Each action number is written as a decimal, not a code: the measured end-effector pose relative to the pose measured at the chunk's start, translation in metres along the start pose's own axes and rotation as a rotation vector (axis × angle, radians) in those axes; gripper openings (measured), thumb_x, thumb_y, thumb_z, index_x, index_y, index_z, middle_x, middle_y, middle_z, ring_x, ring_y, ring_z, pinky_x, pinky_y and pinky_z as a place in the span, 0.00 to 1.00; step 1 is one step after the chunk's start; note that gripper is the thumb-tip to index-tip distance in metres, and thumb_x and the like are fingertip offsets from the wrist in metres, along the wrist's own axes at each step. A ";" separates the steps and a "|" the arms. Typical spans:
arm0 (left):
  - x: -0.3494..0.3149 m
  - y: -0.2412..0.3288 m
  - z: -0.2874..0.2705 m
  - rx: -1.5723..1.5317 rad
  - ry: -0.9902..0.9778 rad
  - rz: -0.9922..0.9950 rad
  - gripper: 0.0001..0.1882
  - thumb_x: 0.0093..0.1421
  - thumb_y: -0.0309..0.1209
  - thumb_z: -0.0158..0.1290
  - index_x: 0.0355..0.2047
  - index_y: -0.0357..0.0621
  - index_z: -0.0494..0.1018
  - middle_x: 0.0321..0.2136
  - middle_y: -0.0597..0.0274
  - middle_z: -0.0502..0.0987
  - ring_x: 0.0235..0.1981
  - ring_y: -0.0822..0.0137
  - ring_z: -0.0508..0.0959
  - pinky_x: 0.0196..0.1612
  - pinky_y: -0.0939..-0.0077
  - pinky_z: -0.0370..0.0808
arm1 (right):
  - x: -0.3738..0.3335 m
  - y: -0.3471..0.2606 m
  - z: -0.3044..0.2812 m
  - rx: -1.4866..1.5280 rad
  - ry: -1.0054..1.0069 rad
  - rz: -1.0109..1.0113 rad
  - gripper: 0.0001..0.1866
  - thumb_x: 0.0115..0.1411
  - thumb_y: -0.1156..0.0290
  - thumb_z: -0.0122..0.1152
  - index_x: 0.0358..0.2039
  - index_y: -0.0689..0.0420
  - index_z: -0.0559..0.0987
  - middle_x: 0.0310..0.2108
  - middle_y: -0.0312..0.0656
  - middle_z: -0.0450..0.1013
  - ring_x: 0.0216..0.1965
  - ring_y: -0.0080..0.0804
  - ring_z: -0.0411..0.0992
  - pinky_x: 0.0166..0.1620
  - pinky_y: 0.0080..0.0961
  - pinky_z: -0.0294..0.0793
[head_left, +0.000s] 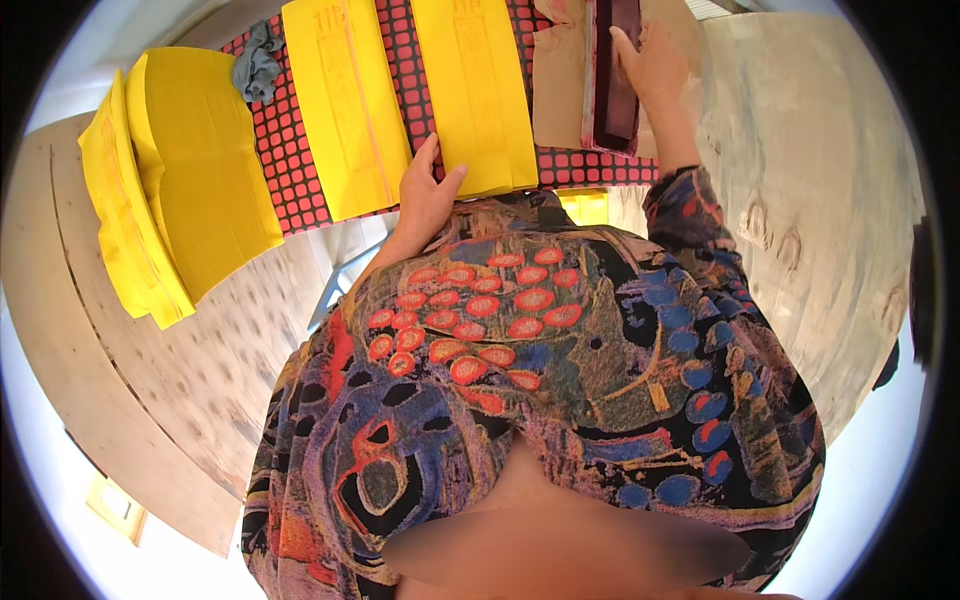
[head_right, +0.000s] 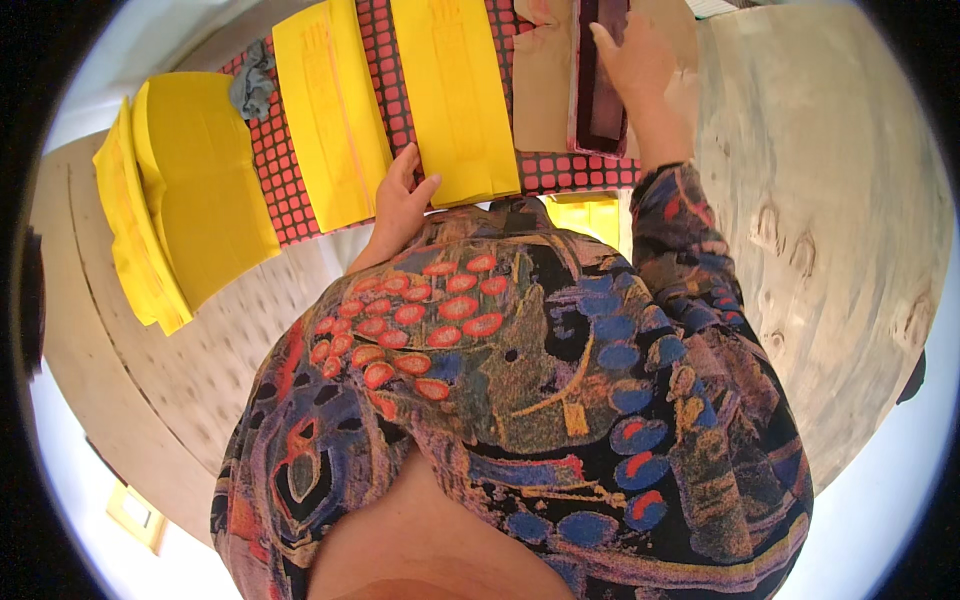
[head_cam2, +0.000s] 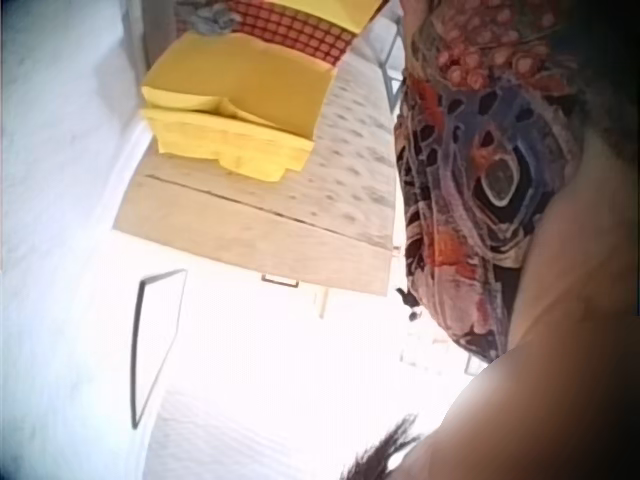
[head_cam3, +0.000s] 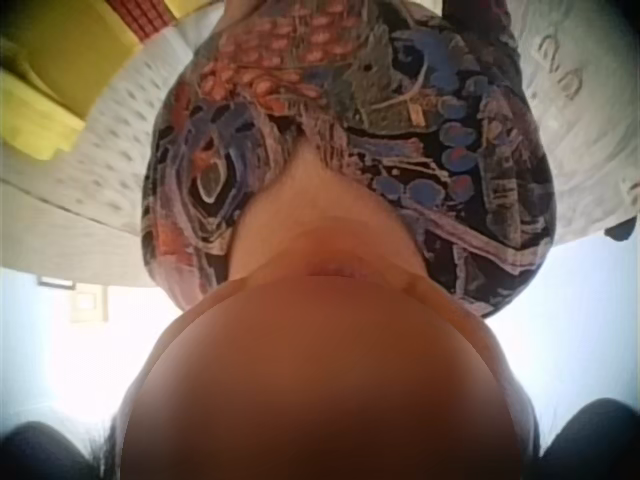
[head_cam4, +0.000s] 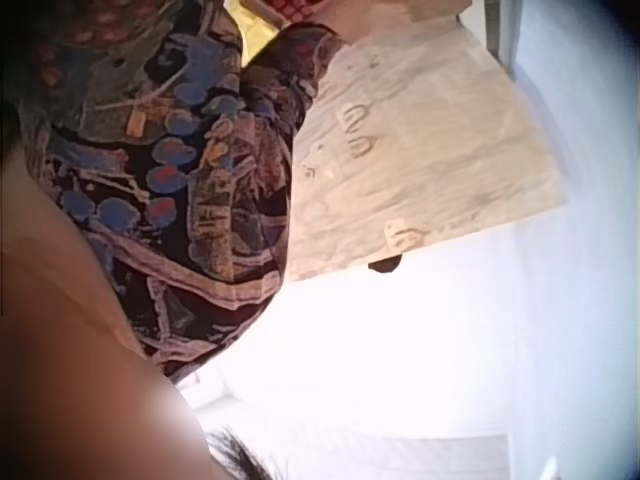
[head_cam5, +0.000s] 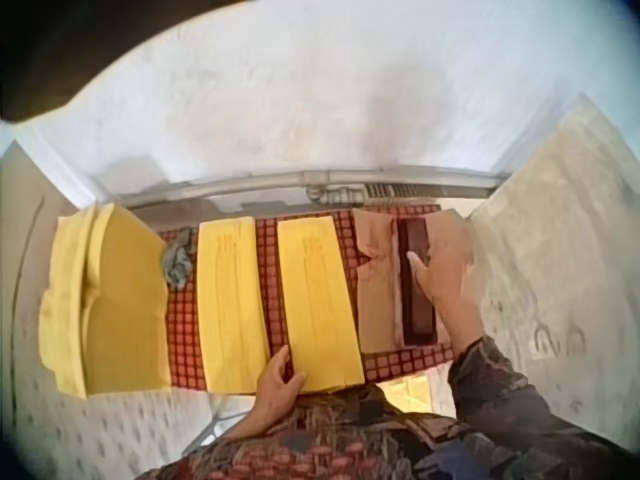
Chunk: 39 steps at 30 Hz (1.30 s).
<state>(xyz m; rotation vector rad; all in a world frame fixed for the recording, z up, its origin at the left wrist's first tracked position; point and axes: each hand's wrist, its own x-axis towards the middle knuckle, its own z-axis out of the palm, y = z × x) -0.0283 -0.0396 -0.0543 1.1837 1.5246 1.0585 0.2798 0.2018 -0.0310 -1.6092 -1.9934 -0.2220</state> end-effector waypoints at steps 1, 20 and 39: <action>0.001 -0.003 0.000 0.017 0.003 -0.025 0.31 0.56 0.27 0.56 0.60 0.32 0.62 0.52 0.44 0.73 0.55 0.56 0.73 0.57 0.67 0.68 | -0.003 -0.017 -0.001 0.098 -0.058 0.043 0.26 0.54 0.46 0.64 0.37 0.59 0.77 0.29 0.47 0.77 0.33 0.44 0.77 0.38 0.39 0.75; -0.001 -0.009 -0.004 0.002 0.015 -0.068 0.32 0.56 0.27 0.56 0.61 0.31 0.62 0.52 0.45 0.74 0.54 0.57 0.74 0.55 0.67 0.69 | -0.082 -0.136 0.006 0.479 -0.642 0.251 0.18 0.58 0.57 0.62 0.38 0.61 0.78 0.30 0.45 0.78 0.31 0.36 0.77 0.37 0.33 0.75; -0.001 0.018 -0.012 -0.355 0.128 -0.204 0.32 0.63 0.26 0.52 0.63 0.27 0.54 0.60 0.42 0.64 0.60 0.56 0.68 0.61 0.67 0.66 | -0.072 -0.139 -0.013 1.227 -1.113 0.977 0.16 0.66 0.61 0.55 0.46 0.59 0.74 0.35 0.38 0.76 0.33 0.22 0.76 0.35 0.21 0.75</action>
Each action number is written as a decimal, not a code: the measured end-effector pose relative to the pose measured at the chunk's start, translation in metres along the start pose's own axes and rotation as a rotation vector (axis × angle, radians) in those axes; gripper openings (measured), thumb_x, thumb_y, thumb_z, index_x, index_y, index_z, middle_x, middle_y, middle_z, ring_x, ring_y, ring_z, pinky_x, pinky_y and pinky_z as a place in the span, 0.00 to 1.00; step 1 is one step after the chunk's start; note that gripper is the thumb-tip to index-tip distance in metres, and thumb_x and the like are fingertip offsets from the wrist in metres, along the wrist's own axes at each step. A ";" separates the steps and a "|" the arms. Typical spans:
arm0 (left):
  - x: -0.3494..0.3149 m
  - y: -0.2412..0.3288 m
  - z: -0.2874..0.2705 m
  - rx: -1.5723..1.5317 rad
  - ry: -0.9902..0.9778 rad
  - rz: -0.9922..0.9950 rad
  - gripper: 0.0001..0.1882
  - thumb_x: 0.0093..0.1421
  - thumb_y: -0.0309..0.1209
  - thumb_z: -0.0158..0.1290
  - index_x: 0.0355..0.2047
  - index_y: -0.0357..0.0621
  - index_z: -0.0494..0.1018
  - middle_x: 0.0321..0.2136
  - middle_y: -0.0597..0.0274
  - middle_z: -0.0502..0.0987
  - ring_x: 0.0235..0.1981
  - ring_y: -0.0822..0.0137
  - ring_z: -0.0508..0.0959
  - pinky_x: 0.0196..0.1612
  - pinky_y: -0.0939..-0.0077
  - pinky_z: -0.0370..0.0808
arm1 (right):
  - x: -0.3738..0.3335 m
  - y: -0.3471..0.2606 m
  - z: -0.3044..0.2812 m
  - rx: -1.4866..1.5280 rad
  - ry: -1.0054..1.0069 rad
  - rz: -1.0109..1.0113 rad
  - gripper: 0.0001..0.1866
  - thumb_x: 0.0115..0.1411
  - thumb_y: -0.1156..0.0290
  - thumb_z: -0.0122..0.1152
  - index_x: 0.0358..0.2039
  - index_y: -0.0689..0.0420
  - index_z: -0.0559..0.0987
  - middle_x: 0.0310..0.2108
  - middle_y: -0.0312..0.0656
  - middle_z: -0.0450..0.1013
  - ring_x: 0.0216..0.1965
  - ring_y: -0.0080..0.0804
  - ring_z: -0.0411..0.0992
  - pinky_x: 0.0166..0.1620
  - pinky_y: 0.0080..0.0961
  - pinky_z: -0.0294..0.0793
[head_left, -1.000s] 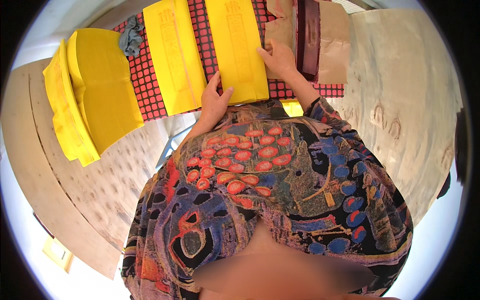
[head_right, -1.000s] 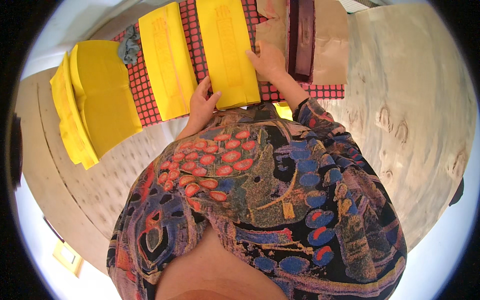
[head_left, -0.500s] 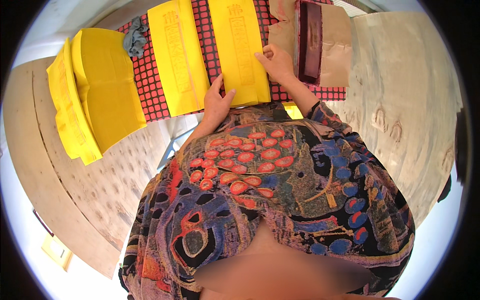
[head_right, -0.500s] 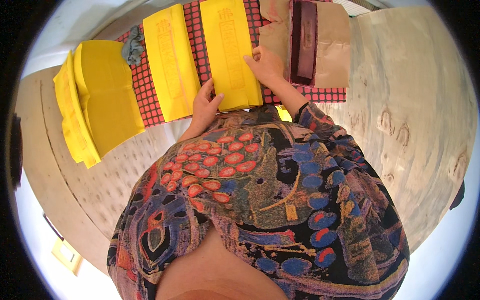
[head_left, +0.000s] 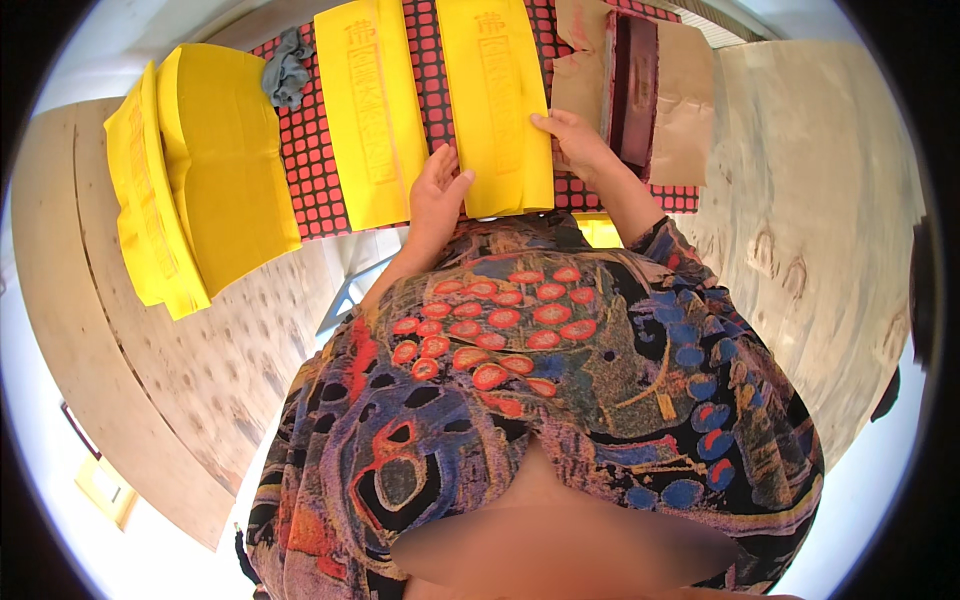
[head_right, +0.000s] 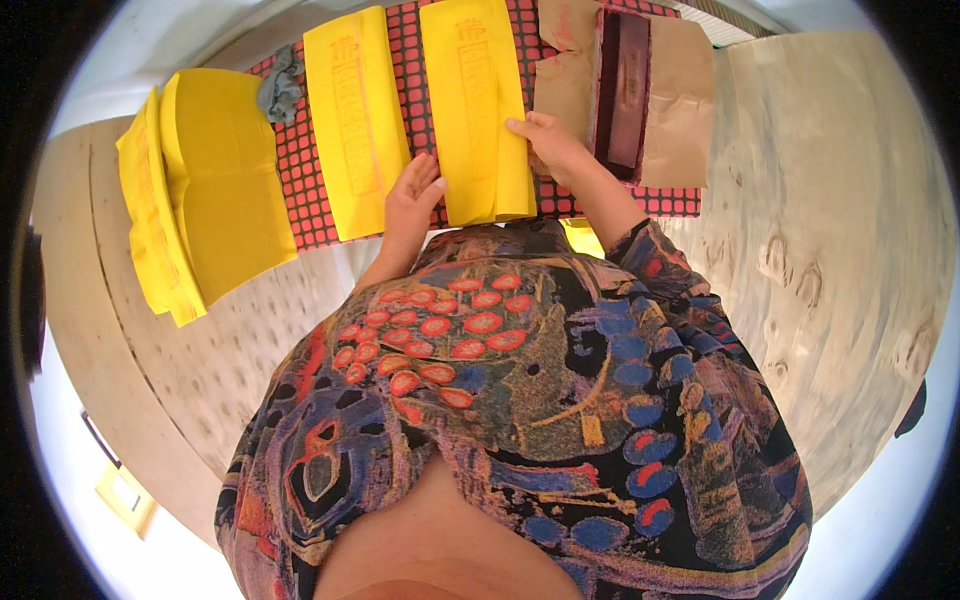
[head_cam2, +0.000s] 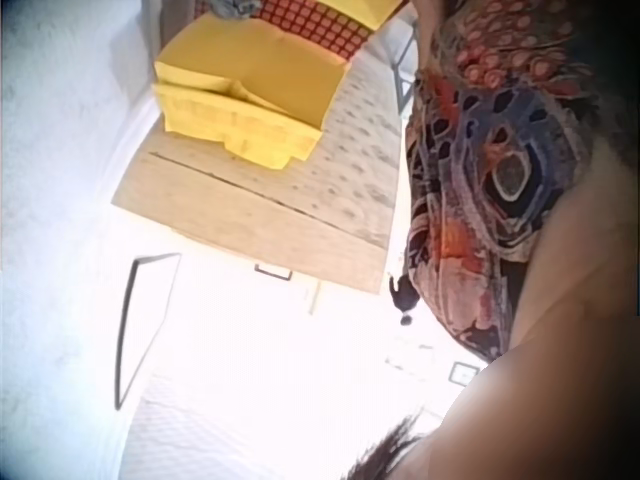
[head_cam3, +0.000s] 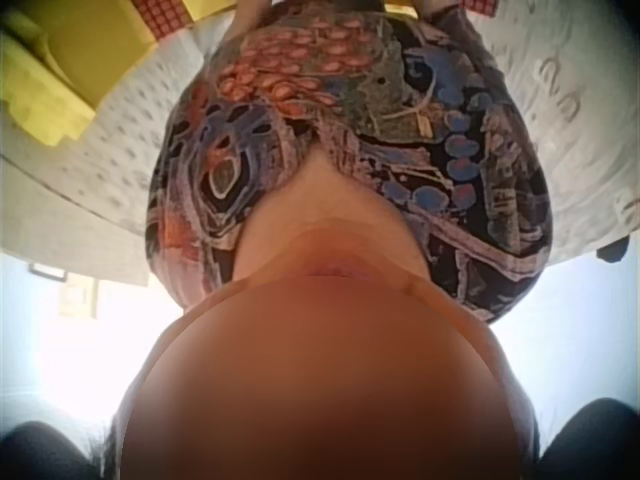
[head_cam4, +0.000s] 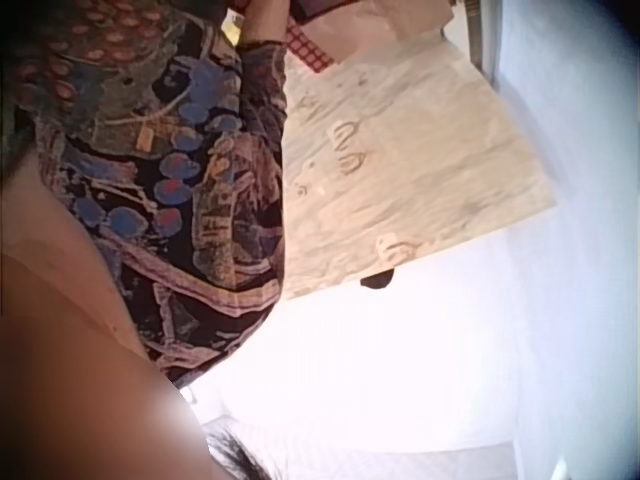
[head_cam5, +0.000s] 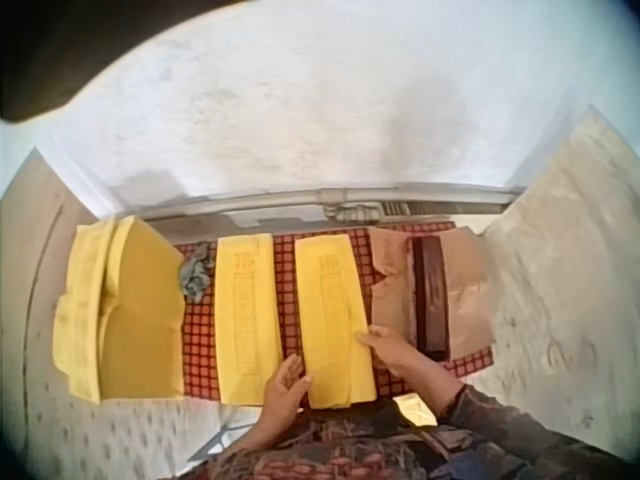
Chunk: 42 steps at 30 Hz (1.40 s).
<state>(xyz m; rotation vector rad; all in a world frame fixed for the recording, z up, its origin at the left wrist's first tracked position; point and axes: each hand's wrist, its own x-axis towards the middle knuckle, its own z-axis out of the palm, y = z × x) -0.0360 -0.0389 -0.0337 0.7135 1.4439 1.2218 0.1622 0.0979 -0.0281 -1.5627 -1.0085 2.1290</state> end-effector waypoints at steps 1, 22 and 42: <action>0.001 0.006 -0.001 -0.107 -0.004 -0.104 0.30 0.63 0.26 0.52 0.63 0.27 0.55 0.59 0.43 0.66 0.58 0.57 0.70 0.60 0.67 0.68 | -0.001 -0.002 0.001 0.051 -0.024 -0.015 0.16 0.66 0.61 0.55 0.46 0.59 0.74 0.36 0.39 0.77 0.34 0.23 0.76 0.36 0.22 0.76; -0.015 0.049 -0.013 -0.069 -0.113 -0.149 0.17 0.63 0.25 0.52 0.51 0.31 0.70 0.44 0.59 0.78 0.43 0.72 0.77 0.49 0.76 0.72 | 0.073 -0.083 0.020 0.307 -0.314 -0.331 0.19 0.67 0.65 0.54 0.55 0.60 0.71 0.50 0.40 0.74 0.49 0.28 0.74 0.49 0.28 0.75; -0.010 0.027 -0.071 -0.142 0.113 -0.105 0.15 0.62 0.27 0.53 0.48 0.33 0.72 0.41 0.60 0.80 0.39 0.72 0.79 0.45 0.77 0.74 | 0.108 -0.087 0.099 0.175 -0.363 -0.215 0.20 0.68 0.67 0.50 0.54 0.66 0.70 0.52 0.46 0.72 0.52 0.35 0.73 0.53 0.31 0.74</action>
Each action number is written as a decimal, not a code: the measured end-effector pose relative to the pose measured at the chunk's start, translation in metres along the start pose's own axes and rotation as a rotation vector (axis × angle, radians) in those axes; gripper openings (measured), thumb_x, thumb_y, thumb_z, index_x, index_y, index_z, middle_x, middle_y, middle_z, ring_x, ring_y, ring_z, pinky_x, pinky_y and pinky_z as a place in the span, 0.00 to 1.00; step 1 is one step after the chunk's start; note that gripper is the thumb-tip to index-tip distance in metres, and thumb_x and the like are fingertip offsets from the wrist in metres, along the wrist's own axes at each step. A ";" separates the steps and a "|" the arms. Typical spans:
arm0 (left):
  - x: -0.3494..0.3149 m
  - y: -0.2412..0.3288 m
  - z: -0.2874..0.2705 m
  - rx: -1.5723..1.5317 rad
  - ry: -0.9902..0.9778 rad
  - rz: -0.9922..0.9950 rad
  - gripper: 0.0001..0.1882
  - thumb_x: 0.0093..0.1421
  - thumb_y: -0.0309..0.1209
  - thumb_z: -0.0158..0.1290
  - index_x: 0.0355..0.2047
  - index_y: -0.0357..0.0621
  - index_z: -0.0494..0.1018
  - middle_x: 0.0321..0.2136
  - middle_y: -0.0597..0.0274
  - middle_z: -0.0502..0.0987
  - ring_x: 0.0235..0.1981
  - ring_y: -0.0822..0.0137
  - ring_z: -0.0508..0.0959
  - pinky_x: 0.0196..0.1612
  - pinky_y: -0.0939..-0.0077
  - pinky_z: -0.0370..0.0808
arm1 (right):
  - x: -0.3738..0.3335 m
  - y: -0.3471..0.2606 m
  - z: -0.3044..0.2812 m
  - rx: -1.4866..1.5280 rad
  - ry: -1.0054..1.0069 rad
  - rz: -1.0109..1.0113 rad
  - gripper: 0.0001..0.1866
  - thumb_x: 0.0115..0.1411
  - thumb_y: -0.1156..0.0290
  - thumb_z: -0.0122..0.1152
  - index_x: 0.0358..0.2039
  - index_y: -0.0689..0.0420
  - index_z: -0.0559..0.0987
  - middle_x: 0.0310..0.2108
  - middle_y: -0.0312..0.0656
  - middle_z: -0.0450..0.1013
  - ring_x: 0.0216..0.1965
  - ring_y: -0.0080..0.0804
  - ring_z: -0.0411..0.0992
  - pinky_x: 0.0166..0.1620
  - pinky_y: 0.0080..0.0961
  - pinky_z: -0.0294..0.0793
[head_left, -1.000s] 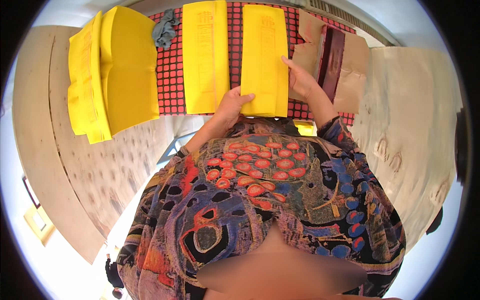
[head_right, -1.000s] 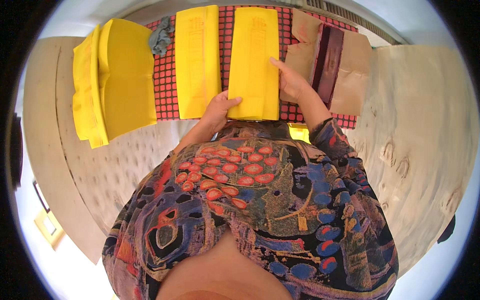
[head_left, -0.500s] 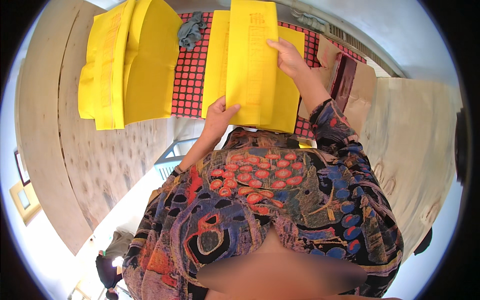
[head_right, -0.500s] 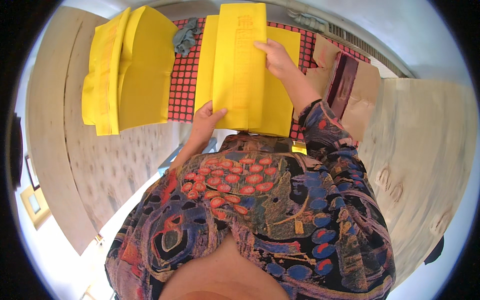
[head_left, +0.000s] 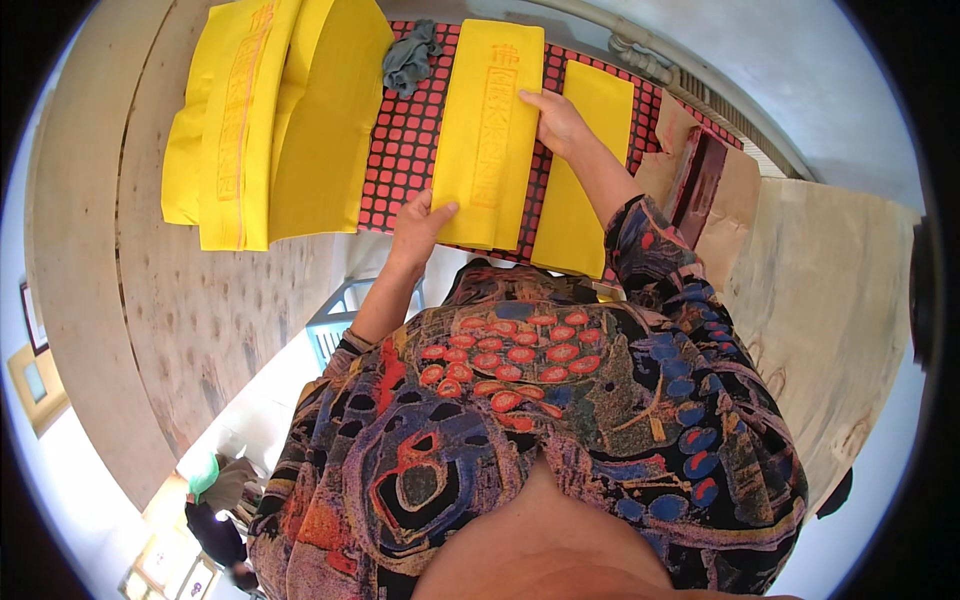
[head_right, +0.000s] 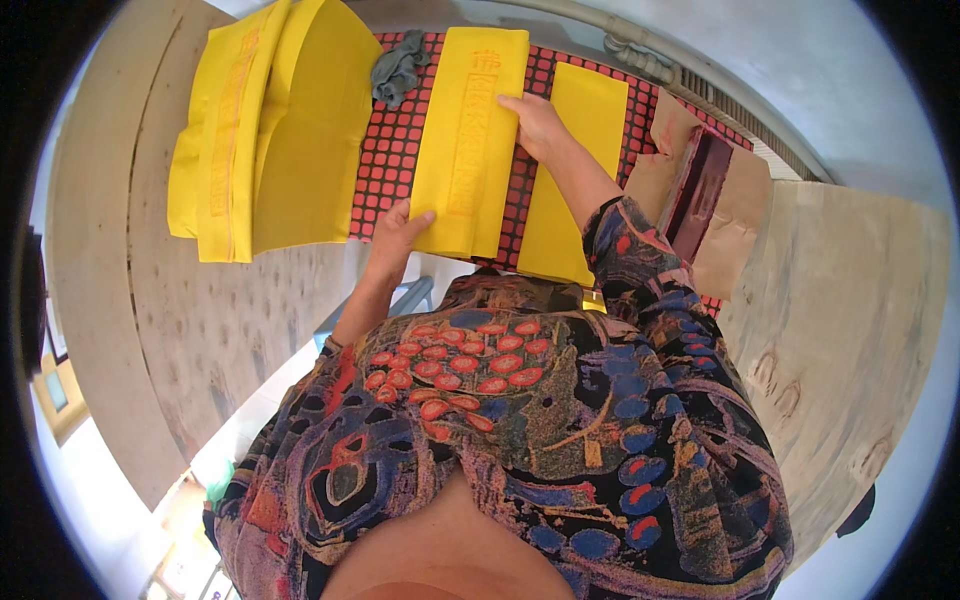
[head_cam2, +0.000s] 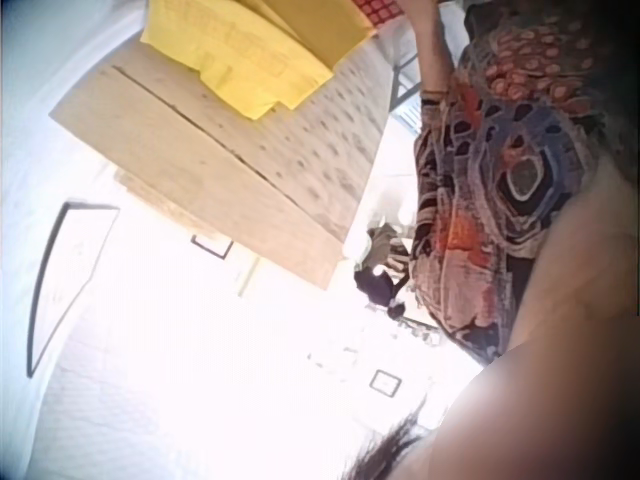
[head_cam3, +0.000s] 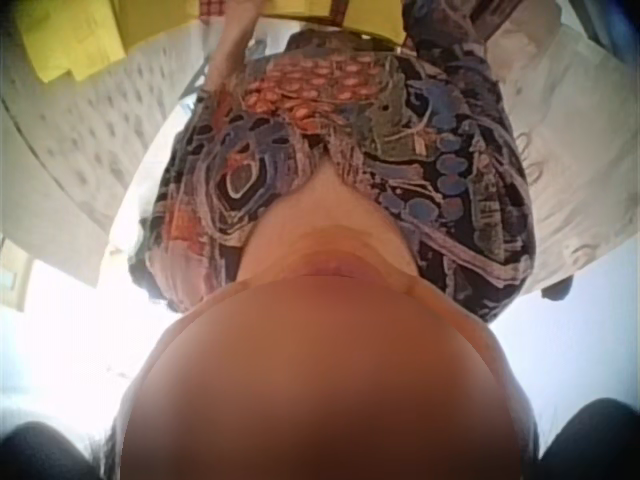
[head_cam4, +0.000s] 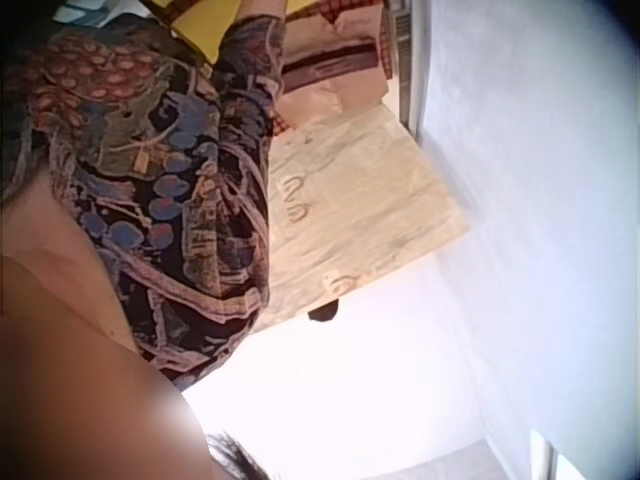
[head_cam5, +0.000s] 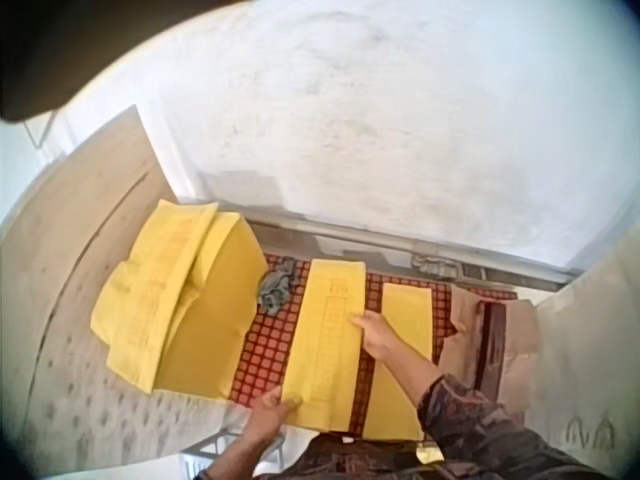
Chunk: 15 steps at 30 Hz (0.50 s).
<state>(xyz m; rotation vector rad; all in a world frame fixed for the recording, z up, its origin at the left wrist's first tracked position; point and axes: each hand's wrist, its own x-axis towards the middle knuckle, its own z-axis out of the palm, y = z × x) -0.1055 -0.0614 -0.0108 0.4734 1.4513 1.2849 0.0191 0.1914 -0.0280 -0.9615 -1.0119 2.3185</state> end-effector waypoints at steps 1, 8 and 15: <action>0.001 -0.001 -0.002 -0.003 -0.001 0.005 0.15 0.62 0.27 0.53 0.48 0.33 0.72 0.41 0.60 0.80 0.39 0.72 0.79 0.45 0.77 0.74 | 0.001 0.001 -0.001 -0.005 0.011 0.001 0.19 0.68 0.67 0.50 0.54 0.66 0.70 0.51 0.46 0.73 0.51 0.34 0.73 0.53 0.31 0.74; 0.001 -0.007 0.000 -0.019 -0.005 -0.015 0.13 0.63 0.27 0.52 0.46 0.34 0.73 0.39 0.61 0.80 0.38 0.74 0.79 0.43 0.79 0.74 | -0.003 -0.002 -0.008 -0.147 0.103 -0.027 0.17 0.66 0.66 0.53 0.49 0.64 0.75 0.47 0.45 0.76 0.46 0.34 0.75 0.49 0.31 0.75; -0.001 -0.008 0.005 0.025 0.012 0.023 0.12 0.63 0.27 0.52 0.45 0.33 0.73 0.38 0.63 0.80 0.36 0.76 0.78 0.41 0.81 0.73 | -0.003 0.000 -0.012 -0.227 0.165 -0.033 0.17 0.66 0.64 0.53 0.48 0.63 0.75 0.44 0.43 0.77 0.42 0.33 0.77 0.45 0.30 0.76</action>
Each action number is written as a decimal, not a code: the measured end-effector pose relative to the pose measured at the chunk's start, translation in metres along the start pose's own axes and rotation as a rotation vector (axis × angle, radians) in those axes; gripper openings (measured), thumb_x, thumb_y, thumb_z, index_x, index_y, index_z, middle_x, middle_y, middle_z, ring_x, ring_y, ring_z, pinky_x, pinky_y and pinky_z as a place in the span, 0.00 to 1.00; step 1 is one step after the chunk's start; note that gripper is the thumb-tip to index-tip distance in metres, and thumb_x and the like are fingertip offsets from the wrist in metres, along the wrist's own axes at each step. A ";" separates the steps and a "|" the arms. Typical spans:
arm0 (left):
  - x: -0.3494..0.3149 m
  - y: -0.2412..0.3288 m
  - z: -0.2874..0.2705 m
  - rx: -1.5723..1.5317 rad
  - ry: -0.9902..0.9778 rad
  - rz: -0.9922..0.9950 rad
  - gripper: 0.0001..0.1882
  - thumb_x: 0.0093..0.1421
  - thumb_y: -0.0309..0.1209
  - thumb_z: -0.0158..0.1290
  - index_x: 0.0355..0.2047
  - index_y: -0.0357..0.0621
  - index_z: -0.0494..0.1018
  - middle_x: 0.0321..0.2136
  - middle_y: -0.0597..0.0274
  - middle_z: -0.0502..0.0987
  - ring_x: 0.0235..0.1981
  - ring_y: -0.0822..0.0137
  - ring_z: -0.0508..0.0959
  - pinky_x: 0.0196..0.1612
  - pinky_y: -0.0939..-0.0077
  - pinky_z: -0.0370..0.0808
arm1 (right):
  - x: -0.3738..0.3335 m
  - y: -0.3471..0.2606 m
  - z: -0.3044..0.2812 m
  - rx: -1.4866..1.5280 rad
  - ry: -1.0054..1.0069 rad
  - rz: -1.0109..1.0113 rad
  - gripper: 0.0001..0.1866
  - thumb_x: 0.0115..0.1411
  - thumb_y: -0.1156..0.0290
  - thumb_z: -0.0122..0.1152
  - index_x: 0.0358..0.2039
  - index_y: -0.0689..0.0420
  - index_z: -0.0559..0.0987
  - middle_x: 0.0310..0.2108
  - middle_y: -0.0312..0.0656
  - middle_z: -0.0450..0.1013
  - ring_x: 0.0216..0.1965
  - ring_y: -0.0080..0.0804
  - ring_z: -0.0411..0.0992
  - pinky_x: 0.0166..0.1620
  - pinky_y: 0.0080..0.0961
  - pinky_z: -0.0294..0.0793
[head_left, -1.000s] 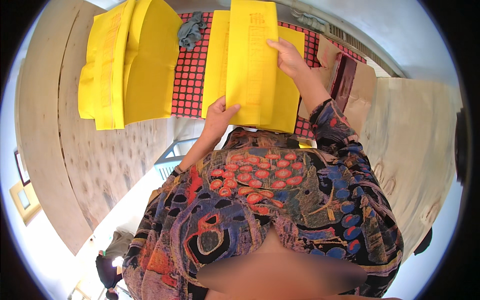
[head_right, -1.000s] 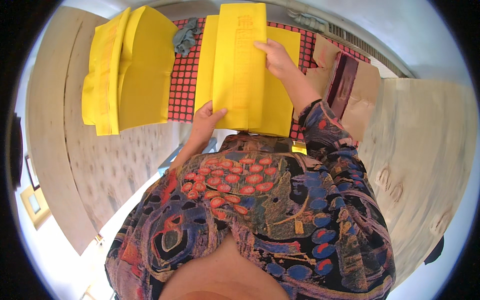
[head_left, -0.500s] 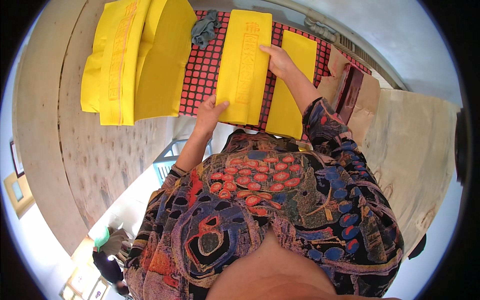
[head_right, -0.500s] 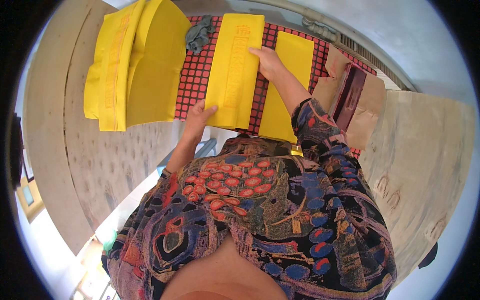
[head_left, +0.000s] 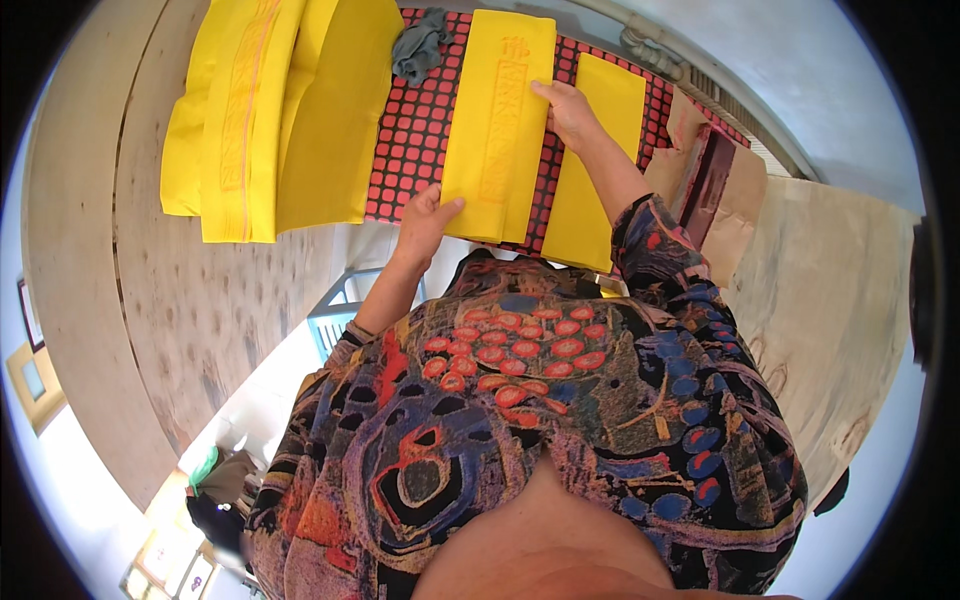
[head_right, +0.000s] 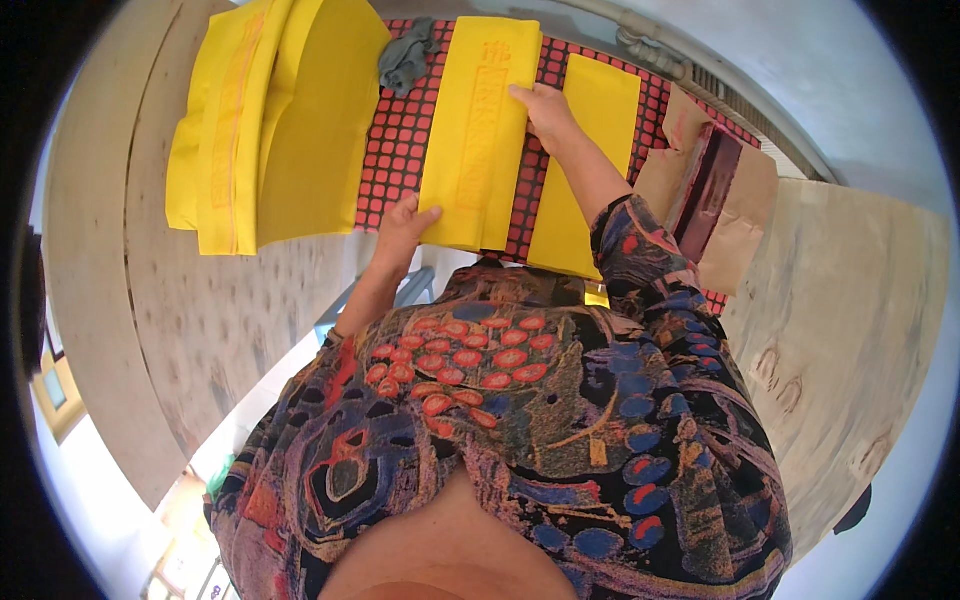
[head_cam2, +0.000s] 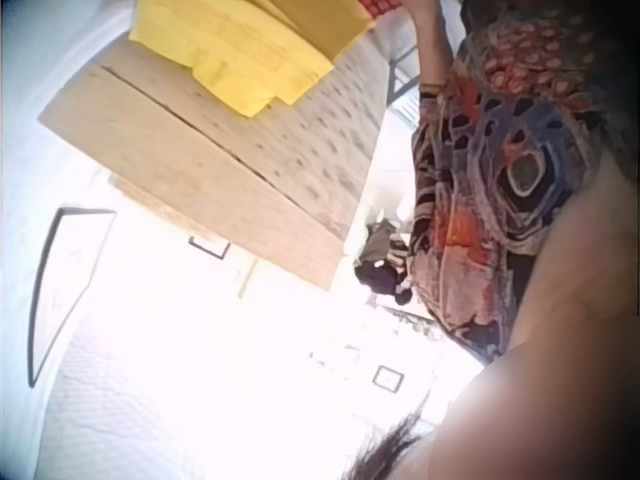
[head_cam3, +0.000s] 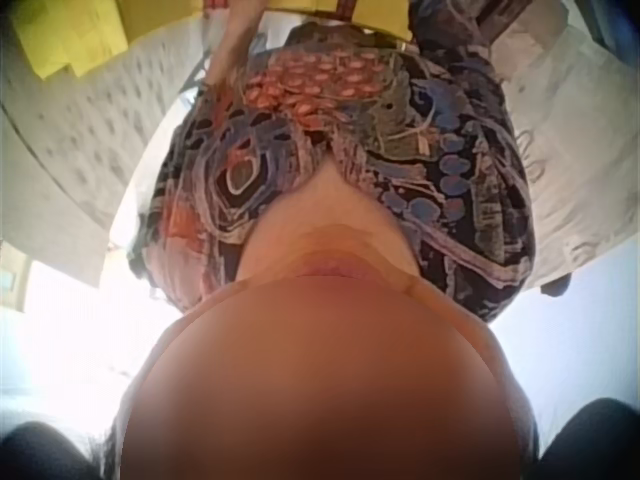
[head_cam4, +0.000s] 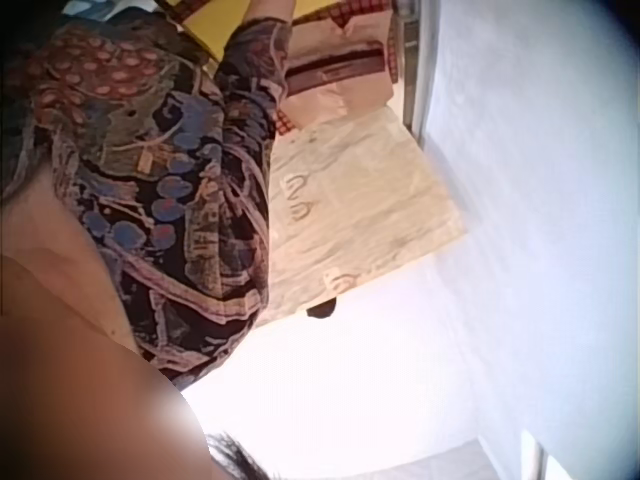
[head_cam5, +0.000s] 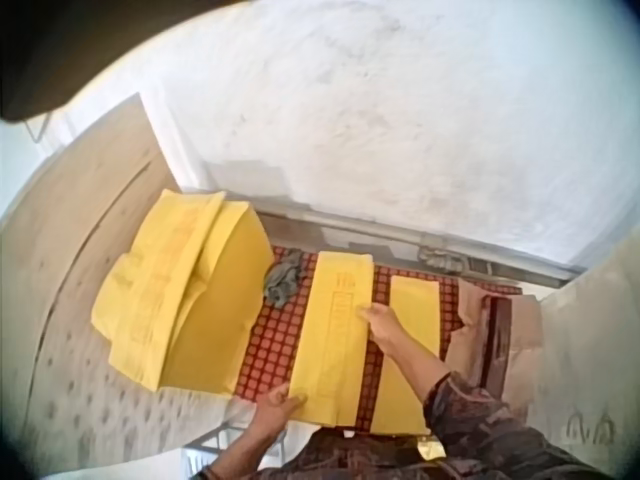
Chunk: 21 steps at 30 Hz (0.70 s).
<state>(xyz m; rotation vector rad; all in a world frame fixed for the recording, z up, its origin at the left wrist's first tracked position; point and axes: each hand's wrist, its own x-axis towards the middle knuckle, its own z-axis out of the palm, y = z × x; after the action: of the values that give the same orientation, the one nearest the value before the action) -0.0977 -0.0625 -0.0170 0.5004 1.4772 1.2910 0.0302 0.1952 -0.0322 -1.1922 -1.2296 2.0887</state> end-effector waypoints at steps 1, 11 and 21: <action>0.001 0.000 -0.001 0.017 0.005 -0.009 0.13 0.63 0.27 0.52 0.46 0.33 0.73 0.38 0.62 0.80 0.37 0.75 0.78 0.42 0.80 0.73 | 0.001 0.001 -0.001 0.001 -0.008 -0.005 0.17 0.66 0.64 0.53 0.48 0.63 0.75 0.43 0.43 0.77 0.42 0.32 0.77 0.44 0.29 0.77; 0.002 0.003 -0.008 0.082 0.065 0.000 0.13 0.61 0.26 0.53 0.45 0.33 0.73 0.35 0.62 0.81 0.34 0.76 0.78 0.39 0.81 0.74 | -0.007 -0.007 -0.011 -0.293 0.144 -0.056 0.17 0.64 0.62 0.59 0.44 0.65 0.76 0.37 0.42 0.77 0.37 0.28 0.77 0.40 0.22 0.78; 0.007 -0.013 -0.036 0.364 0.304 0.164 0.12 0.57 0.29 0.57 0.40 0.36 0.77 0.30 0.62 0.81 0.30 0.73 0.79 0.36 0.79 0.75 | -0.032 -0.007 -0.021 -0.408 0.150 -0.169 0.20 0.62 0.61 0.61 0.45 0.65 0.76 0.38 0.42 0.77 0.38 0.28 0.78 0.40 0.21 0.77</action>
<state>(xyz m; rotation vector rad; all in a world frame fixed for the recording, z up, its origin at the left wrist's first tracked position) -0.1274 -0.0773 -0.0371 0.6968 1.9783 1.2679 0.0645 0.1857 -0.0168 -1.3316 -1.6702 1.6417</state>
